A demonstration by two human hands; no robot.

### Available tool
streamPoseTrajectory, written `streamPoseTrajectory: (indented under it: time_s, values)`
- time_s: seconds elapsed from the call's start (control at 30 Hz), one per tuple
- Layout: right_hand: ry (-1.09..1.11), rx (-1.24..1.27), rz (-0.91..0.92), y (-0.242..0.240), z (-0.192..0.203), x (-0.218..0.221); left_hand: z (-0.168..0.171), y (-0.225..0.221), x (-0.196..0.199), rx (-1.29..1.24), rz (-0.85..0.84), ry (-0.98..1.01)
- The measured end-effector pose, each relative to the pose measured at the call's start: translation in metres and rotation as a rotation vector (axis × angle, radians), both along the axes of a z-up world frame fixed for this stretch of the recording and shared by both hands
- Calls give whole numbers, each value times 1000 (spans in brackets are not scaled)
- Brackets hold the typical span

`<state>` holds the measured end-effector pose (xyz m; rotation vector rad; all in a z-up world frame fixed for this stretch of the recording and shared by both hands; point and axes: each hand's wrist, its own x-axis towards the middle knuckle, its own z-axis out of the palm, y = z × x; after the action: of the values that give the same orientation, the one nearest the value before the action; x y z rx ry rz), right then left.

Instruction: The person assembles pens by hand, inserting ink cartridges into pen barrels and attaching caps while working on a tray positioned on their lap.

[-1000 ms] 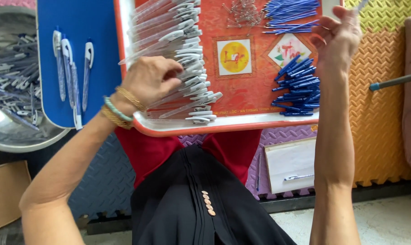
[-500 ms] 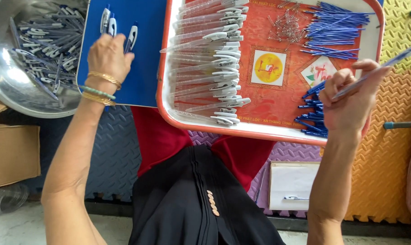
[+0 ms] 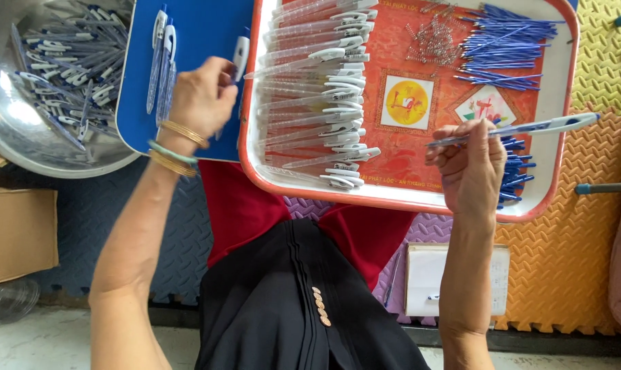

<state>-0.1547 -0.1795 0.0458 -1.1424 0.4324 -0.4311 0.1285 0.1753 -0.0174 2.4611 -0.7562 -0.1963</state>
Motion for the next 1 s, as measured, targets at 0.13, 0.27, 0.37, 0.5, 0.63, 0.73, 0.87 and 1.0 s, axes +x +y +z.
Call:
streamPoseTrajectory:
  time_s: [0.13, 0.27, 0.37, 0.5, 0.63, 0.73, 0.87, 1.0]
  values:
    - [-5, 24, -2, 1, -1, 1, -23, -32, -4, 24, -30, -322]
    - [-35, 44, 8, 4, -6, -1, -49, -65, 6, 100, 12, -534]
    - [-9, 50, -4, 5, -12, -3, -40, -72, 3, 117, 5, -529]
    - [-46, 16, 22, 11, -6, 2, 3, -67, -16, -111, -133, -233]
    - [-102, 38, 56, 26, 0, 9, 74, -70, -58, -494, -428, 656]
    - [-94, 41, -54, 49, -13, 19, 52, -81, -86, -780, -410, 1069]
    - [-126, -148, -27, 77, 5, 31, 60, -90, -102, -841, -376, 1236]
    - [-124, -440, -30, 82, 5, 34, 55, -98, -109, -884, -388, 1365]
